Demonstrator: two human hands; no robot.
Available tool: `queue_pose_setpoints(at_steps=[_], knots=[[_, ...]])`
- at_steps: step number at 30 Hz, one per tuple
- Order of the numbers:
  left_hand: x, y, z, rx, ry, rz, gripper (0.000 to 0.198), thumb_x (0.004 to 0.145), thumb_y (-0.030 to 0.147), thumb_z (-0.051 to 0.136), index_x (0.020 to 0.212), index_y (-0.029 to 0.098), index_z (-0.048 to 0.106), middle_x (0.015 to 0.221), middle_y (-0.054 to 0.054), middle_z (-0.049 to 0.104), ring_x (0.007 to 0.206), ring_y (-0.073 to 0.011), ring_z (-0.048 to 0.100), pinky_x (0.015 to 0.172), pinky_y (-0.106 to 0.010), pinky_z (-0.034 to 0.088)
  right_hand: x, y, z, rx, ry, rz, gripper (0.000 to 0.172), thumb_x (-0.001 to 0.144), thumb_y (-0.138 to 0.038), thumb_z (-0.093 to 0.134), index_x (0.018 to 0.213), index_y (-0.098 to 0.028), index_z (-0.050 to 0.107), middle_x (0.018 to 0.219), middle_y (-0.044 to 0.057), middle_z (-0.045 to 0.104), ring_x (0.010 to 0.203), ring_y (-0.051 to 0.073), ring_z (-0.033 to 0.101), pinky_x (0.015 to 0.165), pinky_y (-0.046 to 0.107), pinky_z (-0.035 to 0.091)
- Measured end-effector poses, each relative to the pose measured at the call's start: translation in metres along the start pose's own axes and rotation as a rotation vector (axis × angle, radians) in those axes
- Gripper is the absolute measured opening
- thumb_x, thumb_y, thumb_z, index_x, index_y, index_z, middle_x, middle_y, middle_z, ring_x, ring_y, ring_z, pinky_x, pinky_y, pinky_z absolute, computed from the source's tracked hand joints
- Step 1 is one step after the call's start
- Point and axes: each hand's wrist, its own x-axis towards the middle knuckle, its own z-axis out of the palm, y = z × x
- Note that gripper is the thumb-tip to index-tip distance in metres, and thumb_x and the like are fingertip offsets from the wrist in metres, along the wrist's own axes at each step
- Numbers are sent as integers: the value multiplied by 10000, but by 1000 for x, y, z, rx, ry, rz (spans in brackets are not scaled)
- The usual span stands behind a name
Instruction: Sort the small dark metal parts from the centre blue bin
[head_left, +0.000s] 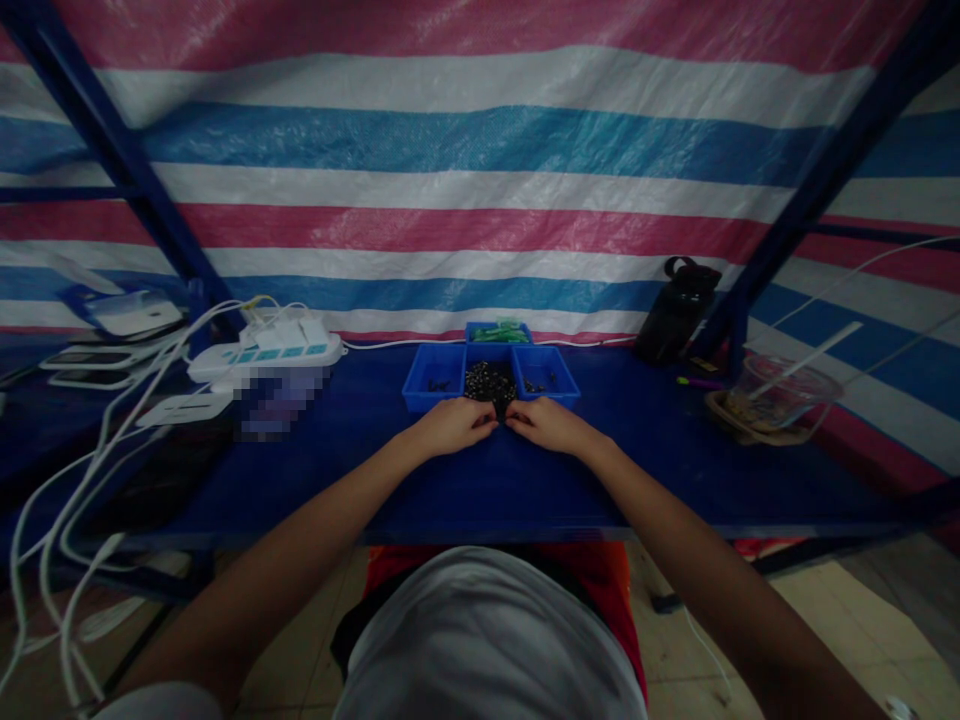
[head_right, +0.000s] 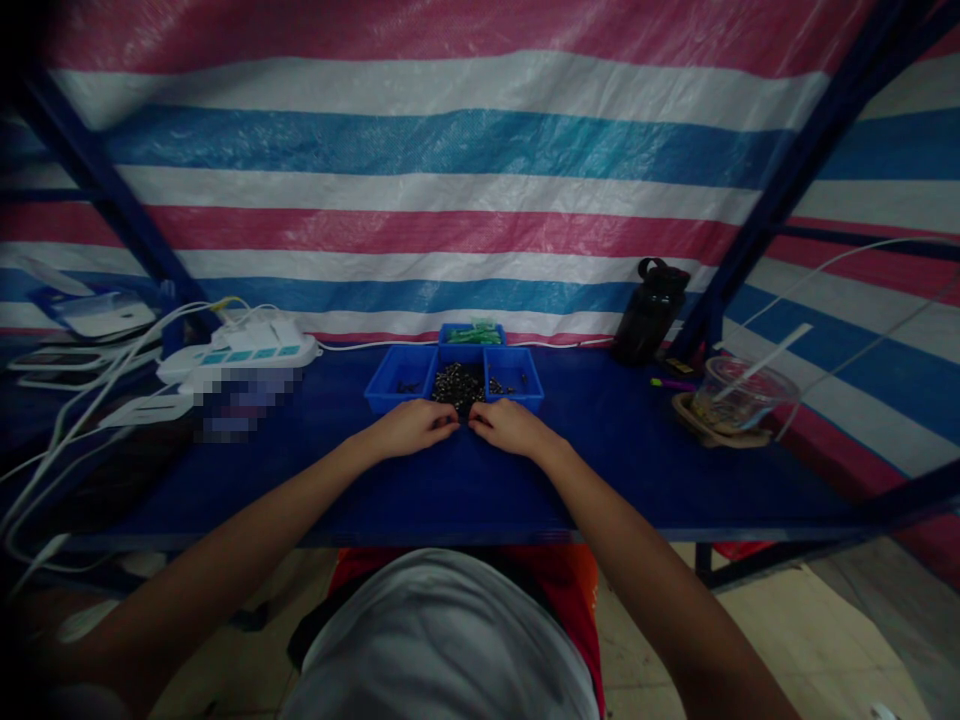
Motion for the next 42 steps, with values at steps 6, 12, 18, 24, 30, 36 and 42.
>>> queue_pose_setpoints(at_steps=[6, 12, 18, 24, 30, 36, 42], knots=[[1, -1, 1, 14, -2, -18, 202, 879, 344, 478, 928, 207, 618, 731, -2, 647, 659, -138, 582, 556, -216, 324, 0, -1, 0, 8, 7, 0, 151, 876, -219, 506, 945, -165, 630, 723, 17, 640, 615, 114, 550, 590, 213, 328], [1, -3, 2, 27, 3, -40, 194, 868, 342, 497, 923, 206, 624, 732, -4, 648, 671, -144, 587, 562, -213, 328, 0, -2, 0, 21, 30, -30, 147, 880, -216, 503, 933, -164, 629, 717, 16, 639, 619, 115, 558, 593, 212, 334], [1, -4, 3, 13, 12, -38, 157, 857, 319, 520, 905, 203, 614, 702, 8, 641, 644, -137, 579, 546, -214, 312, 0, -3, 1, 51, 25, -29, 154, 879, -208, 500, 938, -165, 636, 715, 16, 645, 605, 111, 553, 587, 212, 339], [3, -6, 6, -5, 25, -27, 122, 841, 270, 538, 909, 193, 606, 681, 12, 629, 620, -128, 569, 551, -206, 324, 0, -4, 0, 95, 29, -43, 143, 872, -196, 511, 933, -165, 637, 714, 11, 646, 607, 107, 554, 587, 208, 341], [5, -9, 8, -58, 20, -11, 117, 831, 245, 550, 919, 185, 600, 657, 19, 610, 592, -117, 557, 537, -196, 326, 0, -6, 0, 135, 28, -46, 141, 869, -190, 516, 935, -164, 638, 711, 4, 642, 595, 99, 542, 578, 203, 335], [5, -8, 8, -75, 14, 4, 101, 812, 217, 557, 893, 174, 599, 663, 14, 605, 591, -112, 544, 534, -194, 316, 0, -5, 1, 146, 14, -53, 147, 878, -192, 503, 927, -165, 639, 718, 2, 644, 584, 95, 534, 578, 203, 333], [4, -2, 4, -109, 34, 26, 97, 820, 235, 540, 879, 172, 585, 670, 17, 590, 595, -109, 530, 544, -191, 333, 0, -4, 2, 104, 9, -85, 158, 892, -208, 489, 904, -165, 640, 745, 12, 656, 613, 103, 555, 600, 209, 344]])
